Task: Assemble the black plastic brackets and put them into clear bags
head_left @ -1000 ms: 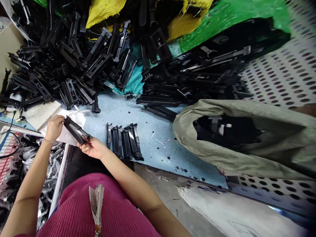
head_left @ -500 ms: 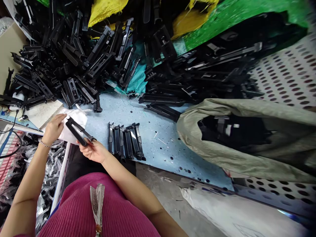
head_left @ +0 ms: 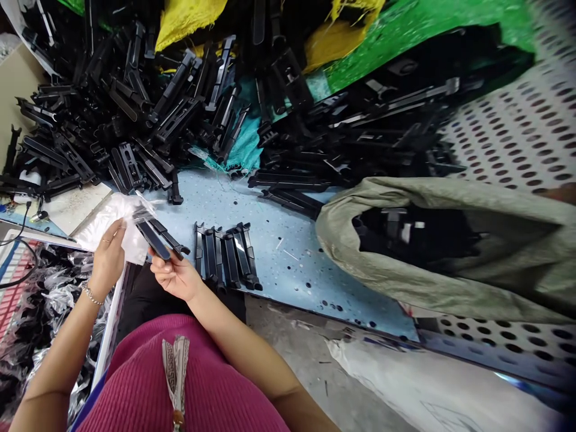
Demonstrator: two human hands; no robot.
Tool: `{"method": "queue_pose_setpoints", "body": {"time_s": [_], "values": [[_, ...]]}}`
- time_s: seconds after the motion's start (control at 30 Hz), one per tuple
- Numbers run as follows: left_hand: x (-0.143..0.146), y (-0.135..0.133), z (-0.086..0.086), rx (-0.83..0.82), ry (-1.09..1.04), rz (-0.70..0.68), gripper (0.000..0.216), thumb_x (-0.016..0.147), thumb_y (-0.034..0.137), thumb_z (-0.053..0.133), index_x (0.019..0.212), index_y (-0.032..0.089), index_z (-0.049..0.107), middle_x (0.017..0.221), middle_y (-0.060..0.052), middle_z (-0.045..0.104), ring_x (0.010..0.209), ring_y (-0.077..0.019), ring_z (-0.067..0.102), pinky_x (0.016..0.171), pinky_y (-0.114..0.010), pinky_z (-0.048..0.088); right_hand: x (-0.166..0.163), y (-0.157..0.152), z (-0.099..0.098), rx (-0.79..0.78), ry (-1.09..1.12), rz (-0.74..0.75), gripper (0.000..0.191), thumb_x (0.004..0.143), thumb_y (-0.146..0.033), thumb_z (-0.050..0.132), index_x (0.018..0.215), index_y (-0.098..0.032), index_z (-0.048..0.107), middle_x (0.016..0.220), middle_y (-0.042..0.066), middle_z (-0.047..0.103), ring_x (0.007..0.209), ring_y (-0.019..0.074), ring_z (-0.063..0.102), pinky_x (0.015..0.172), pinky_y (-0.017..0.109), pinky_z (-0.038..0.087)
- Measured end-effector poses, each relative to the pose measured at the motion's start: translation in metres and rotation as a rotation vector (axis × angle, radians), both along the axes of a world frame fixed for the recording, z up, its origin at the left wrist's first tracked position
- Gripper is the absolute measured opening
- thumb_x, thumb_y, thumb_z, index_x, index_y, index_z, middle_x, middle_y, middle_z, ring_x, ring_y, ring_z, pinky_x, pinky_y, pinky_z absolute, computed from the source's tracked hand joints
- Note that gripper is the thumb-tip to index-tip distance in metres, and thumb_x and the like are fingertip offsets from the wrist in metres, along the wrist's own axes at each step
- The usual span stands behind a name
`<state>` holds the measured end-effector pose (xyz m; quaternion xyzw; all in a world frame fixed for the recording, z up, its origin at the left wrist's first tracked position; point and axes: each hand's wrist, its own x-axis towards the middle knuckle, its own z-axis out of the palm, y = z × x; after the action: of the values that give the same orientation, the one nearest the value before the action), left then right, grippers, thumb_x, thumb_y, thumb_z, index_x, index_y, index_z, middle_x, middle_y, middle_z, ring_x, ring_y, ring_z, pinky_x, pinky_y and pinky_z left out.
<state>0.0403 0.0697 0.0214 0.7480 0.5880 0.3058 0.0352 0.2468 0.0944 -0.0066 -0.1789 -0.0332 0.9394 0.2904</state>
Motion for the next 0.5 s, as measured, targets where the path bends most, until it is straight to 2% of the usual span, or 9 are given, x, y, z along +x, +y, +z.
{"method": "queue_pose_setpoints", "body": {"time_s": [0.1,0.17,0.23,0.3,0.37,0.43,0.5], "values": [[0.024,-0.002,0.002,-0.011,-0.016,-0.248,0.075,0.093,0.001,0.036,0.161,0.029,0.02,0.155,-0.014,0.045,0.144,-0.0242,0.045,0.116,-0.042,0.046,-0.005,-0.001,-0.002,0.176,-0.326,-0.067,0.019,0.089,-0.034,0.065,0.085,-0.016,0.062,0.064,-0.001,0.055,0.052,0.0092,0.041,0.044,0.019,0.035],[0.039,-0.007,0.012,-0.106,-0.024,-0.449,0.075,0.094,0.002,0.035,0.161,0.031,0.018,0.155,-0.013,0.045,0.143,-0.0228,0.046,0.115,-0.041,0.047,-0.005,-0.004,0.002,0.401,-0.665,-0.163,0.016,0.088,-0.034,0.066,0.082,-0.019,0.062,0.063,-0.001,0.056,0.057,0.0124,0.048,0.05,0.022,0.04],[0.045,-0.016,0.029,-0.2,-0.037,-0.539,0.071,0.096,0.009,0.041,0.161,0.029,0.022,0.151,-0.014,0.05,0.14,-0.0238,0.05,0.114,-0.041,0.049,0.001,-0.009,0.012,0.661,-0.945,-0.175,0.011,0.088,-0.033,0.066,0.092,-0.022,0.066,0.071,0.001,0.062,0.067,0.0165,0.056,0.06,0.026,0.047],[0.035,-0.028,0.048,-0.263,-0.048,-0.51,0.064,0.095,0.019,0.052,0.157,0.029,0.035,0.141,-0.014,0.059,0.131,-0.025,0.059,0.109,-0.041,0.053,0.011,-0.015,0.025,0.923,-1.005,-0.029,0.02,0.09,-0.031,0.065,0.108,-0.023,0.068,0.085,0.003,0.069,0.08,0.0199,0.062,0.073,0.031,0.051],[0.009,-0.046,0.062,-0.382,-0.044,-0.423,0.054,0.093,0.027,0.059,0.146,0.033,0.052,0.13,-0.011,0.067,0.121,-0.0257,0.065,0.104,-0.04,0.056,0.025,-0.014,0.035,1.156,-0.909,0.149,0.028,0.094,-0.028,0.06,0.12,-0.024,0.067,0.097,0.005,0.073,0.089,0.0218,0.066,0.084,0.036,0.052],[-0.028,-0.065,0.061,-0.616,-0.033,-0.317,0.037,0.092,0.034,0.061,0.128,0.037,0.068,0.121,-0.006,0.073,0.112,-0.0262,0.07,0.098,-0.038,0.058,0.044,-0.003,0.04,1.333,-0.925,0.171,0.034,0.098,-0.022,0.051,0.128,-0.025,0.065,0.11,0.006,0.073,0.102,0.0231,0.066,0.094,0.042,0.051],[-0.065,-0.085,0.043,-0.906,-0.034,-0.16,0.018,0.087,0.039,0.065,0.097,0.034,0.079,0.097,-0.003,0.078,0.089,-0.0265,0.075,0.082,-0.037,0.062,0.065,0.017,0.042,1.467,-1.16,0.104,0.041,0.096,-0.011,0.044,0.129,-0.025,0.065,0.125,0.009,0.068,0.119,0.0254,0.06,0.106,0.051,0.044]]}}
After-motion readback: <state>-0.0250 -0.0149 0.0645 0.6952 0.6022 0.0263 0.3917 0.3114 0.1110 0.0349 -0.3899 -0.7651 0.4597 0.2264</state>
